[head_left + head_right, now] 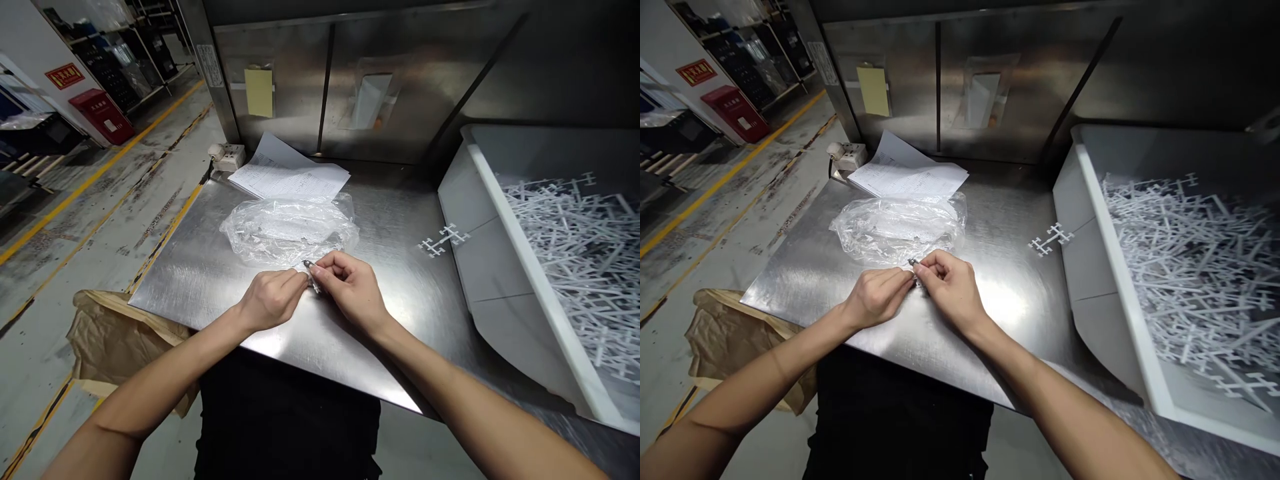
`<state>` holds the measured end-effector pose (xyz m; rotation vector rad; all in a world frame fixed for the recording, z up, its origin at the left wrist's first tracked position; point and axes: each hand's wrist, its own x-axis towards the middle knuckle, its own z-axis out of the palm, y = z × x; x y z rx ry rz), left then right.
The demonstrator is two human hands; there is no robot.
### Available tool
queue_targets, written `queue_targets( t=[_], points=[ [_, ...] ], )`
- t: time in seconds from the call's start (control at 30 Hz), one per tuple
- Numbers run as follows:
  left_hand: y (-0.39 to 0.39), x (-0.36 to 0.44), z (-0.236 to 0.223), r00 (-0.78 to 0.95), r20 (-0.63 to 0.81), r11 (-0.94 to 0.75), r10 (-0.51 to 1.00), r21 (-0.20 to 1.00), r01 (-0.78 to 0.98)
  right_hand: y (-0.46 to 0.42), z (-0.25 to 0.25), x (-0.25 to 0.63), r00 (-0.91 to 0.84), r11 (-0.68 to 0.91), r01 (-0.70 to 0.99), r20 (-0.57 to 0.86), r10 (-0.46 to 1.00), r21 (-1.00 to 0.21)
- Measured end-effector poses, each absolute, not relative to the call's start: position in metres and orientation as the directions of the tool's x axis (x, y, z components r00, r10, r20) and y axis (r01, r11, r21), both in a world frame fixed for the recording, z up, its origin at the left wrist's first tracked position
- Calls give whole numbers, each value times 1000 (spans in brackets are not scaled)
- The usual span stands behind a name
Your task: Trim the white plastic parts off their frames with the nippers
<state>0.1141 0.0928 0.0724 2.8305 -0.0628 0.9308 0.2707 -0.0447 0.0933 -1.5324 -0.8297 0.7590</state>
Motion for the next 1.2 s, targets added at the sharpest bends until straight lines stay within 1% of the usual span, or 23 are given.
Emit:
queue_targets(
  t=[0.07, 0.13, 0.33, 0.57, 0.77, 0.87, 1.0, 1.2],
  points=[
    [93, 114, 74, 814, 580, -984, 30, 159, -77, -42, 90, 274, 533, -78, 55, -37, 846, -995],
    [94, 114, 75, 817, 573, -979, 65, 194, -58, -40, 88, 279, 527, -61, 50, -26, 850, -997],
    [97, 110, 79, 782, 593, -946, 193, 323, -11, -38, 89, 294, 551, 17, 107, 73, 831, -994],
    [103, 107, 69, 722, 639, -907, 267, 419, -36, -38, 88, 290, 554, 82, 164, 161, 817, -983],
    [106, 108, 59, 691, 655, -925, 306, 377, 53, -33, 82, 284, 538, 134, 161, 201, 818, -978],
    [105, 108, 57, 700, 649, -936, 298, 344, 80, -31, 81, 282, 527, 165, 162, 226, 819, -973],
    [104, 108, 56, 716, 640, -944, 278, 322, 78, -30, 82, 280, 522, 200, 187, 269, 809, -962],
    [106, 105, 60, 680, 675, -937, 286, 347, 49, -35, 91, 279, 512, 213, 258, 321, 797, -942]
  ],
)
